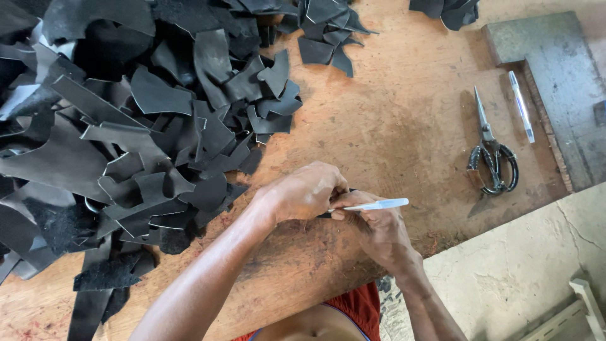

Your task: The person trims the edges of dark leather pieces with scissors, placing trimmed pieces into a pile. They sort through the pile, gather and stack the trimmed pieces on the table, then use a pen to mark individual leather pieces.

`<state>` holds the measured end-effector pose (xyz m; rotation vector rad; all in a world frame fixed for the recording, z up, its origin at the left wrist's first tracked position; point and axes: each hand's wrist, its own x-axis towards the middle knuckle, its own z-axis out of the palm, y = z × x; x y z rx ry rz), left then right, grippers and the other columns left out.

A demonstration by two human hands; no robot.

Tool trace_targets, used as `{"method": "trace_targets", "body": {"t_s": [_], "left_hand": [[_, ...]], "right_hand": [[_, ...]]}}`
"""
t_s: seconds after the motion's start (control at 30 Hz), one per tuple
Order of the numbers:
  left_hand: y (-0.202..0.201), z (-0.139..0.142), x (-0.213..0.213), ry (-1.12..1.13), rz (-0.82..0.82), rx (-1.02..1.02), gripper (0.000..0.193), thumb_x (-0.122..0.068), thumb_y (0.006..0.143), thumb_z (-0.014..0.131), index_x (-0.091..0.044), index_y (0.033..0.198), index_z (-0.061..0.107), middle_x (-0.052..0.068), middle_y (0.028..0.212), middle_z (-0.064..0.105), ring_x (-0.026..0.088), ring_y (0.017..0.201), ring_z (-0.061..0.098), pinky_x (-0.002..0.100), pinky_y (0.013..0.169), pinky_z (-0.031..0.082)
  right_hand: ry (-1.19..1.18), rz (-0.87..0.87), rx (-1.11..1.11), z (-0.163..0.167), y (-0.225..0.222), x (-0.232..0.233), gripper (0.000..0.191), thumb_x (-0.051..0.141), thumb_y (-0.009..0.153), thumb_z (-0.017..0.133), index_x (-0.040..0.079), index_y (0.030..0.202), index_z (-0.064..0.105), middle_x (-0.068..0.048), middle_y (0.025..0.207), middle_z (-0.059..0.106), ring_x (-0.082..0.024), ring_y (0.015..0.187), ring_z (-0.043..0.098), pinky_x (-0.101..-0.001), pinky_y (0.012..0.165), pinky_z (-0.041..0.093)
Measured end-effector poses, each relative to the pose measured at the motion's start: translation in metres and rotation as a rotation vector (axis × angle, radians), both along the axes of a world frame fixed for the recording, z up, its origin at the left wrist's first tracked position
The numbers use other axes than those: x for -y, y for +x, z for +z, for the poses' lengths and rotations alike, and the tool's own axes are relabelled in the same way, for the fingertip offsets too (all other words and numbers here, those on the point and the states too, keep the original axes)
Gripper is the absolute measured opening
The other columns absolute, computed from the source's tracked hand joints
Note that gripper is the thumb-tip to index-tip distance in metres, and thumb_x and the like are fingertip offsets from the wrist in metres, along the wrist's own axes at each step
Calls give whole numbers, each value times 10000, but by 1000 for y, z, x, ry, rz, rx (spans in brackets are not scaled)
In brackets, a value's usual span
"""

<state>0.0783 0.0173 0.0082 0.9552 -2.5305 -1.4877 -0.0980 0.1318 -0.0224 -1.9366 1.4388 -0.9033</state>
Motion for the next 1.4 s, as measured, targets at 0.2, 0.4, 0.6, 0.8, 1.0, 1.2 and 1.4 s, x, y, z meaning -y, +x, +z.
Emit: {"method": "trace_targets", "body": {"t_s": [0.2,0.4,0.6,0.8,1.0,1.2,1.4], "left_hand": [[0,-1,-1,44,28,-13,112,-70,784,749,-26,887,746,189,803,713,304,707,699,422,633,529],[2,-8,0,-19,13,-63,63,-53,795,730,-8,837,722,207,795,695,326,711,683,422,630,519],[3,-15,0,-41,7,-189,114,6,767,684,-23,865,735,192,820,709,342,790,699,414,665,526],[2,-17,0,-26,1,-141,240,67,756,607,-29,932,740,174,864,721,324,844,710,403,711,542],[1,-26,-2,-61,15,-185,297,88,775,572,-19,986,752,169,943,733,299,908,707,377,777,561],[5,-26,-15,-117,47,-201,404,158,803,472,-5,1066,732,167,1005,708,279,952,689,375,871,567],[20,-13,-31,-118,318,-377,322,143,839,488,-22,991,719,132,976,713,278,944,691,380,839,560]], "right_hand": [[35,35,50,-4,0,4,193,-27,895,720,78,1057,731,-55,995,793,-167,902,791,-278,753,612],[63,33,26,8,-1,4,227,-56,856,709,54,1054,714,-56,929,775,-154,866,769,-276,750,640],[69,31,44,18,-2,11,189,-57,896,685,54,1043,725,-52,923,780,-139,833,764,-270,726,627],[91,-27,-24,26,-9,13,138,0,878,721,33,1011,732,-64,923,786,-155,822,767,-280,709,621],[56,3,-67,16,-19,10,118,-1,942,644,26,1046,693,-72,962,762,-167,872,768,-285,725,635],[-55,33,-129,30,-41,8,61,38,1053,546,59,1083,595,-56,1046,648,-136,870,651,-277,726,590],[-42,-50,-294,21,-19,20,251,227,895,709,44,1061,665,-83,905,595,-184,774,572,-342,627,515]]}}
